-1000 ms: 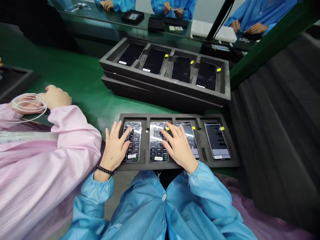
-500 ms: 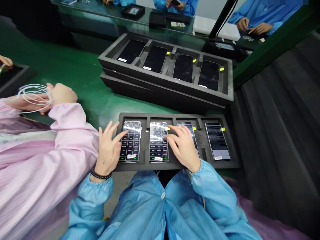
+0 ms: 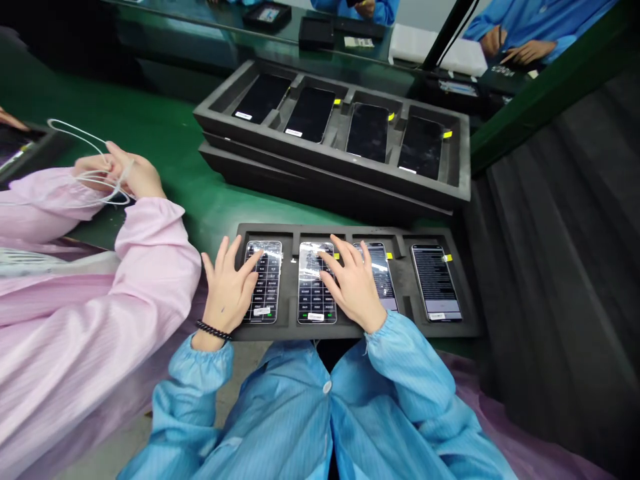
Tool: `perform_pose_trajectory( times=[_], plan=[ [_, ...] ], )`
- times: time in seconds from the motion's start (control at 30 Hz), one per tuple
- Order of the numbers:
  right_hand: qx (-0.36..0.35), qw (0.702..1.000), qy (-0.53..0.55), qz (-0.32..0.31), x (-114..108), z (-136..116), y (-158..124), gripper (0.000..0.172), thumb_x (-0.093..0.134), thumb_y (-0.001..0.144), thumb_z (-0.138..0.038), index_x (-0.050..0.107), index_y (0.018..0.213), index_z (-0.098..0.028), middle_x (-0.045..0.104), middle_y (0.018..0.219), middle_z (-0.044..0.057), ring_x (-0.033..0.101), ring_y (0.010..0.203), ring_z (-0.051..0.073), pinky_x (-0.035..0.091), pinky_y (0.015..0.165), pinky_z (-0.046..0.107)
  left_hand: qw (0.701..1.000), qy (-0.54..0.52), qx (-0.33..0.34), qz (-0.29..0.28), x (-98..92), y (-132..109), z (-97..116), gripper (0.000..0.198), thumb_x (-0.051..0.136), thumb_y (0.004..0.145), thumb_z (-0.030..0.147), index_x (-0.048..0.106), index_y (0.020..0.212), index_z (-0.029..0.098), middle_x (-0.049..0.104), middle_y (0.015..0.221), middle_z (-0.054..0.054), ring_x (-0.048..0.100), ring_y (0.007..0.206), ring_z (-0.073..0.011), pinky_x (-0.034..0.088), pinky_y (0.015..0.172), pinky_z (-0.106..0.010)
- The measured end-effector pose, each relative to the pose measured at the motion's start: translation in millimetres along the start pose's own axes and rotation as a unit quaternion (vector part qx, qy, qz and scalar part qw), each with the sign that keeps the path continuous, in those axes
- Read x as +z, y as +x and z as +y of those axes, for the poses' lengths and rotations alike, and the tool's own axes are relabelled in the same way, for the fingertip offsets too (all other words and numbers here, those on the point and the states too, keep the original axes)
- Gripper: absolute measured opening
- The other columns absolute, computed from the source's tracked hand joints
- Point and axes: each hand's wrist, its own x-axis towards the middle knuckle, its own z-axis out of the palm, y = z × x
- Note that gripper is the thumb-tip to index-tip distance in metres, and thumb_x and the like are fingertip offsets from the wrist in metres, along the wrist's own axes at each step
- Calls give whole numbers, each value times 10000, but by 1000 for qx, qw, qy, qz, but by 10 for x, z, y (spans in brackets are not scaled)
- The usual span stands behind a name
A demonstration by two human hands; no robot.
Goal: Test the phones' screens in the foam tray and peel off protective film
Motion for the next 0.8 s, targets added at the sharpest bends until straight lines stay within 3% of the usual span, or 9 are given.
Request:
perform_pose_trajectory(
  times=[0.1, 0.23, 0.43, 0.6, 0.8],
  plan=[
    [9, 1000, 8, 12, -9, 18, -30, 371, 391, 1055, -350, 621, 1302, -196, 460, 1558, 148, 440, 1394, 302, 206, 1227, 641, 1000, 8, -3, -16, 3, 4, 8, 570, 222, 1034, 466, 620, 1369, 232, 307, 1643, -156, 157, 1565, -374, 47, 1213, -727],
    [19, 998, 31, 49, -18, 65, -59, 347, 398, 1053, -336, 636, 1265, -198, 511, 1513, 136, 468, 1370, 286, 252, 1224, 599, 999, -17, -27, 27, -46, -36, 22, 586, 207, 1033, 461, 519, 1458, 206, 302, 1640, -172, 164, 1566, -354, 88, 1227, -695],
    [31, 993, 64, 90, -52, 112, -56, 396, 377, 1057, -305, 719, 871, -231, 669, 1312, 84, 578, 1219, 256, 329, 1190, 568, 998, -38, -41, 24, -77, -123, -21, 578, 204, 1034, 455, 599, 1373, 206, 346, 1616, -156, 168, 1566, -350, 99, 1238, -675],
    [2, 1000, 17, 19, -78, 18, 110, 344, 417, 1052, -343, 735, 1088, -214, 568, 1466, 114, 493, 1330, 297, 257, 1217, 633, 998, -40, -11, 38, -58, -45, -44, 587, 212, 1034, 440, 659, 1298, 167, 393, 1578, -177, 196, 1558, -345, 138, 1260, -620],
    [-47, 997, -38, -41, 11, -78, 327, 372, 461, 1041, -345, 627, 1341, -203, 413, 1593, 162, 419, 1417, 325, 221, 1216, 678, 998, -46, -2, 44, -23, -1, -32, 585, 212, 1039, 438, 653, 1308, 163, 387, 1580, -172, 189, 1560, -339, 114, 1270, -602]
  ],
)
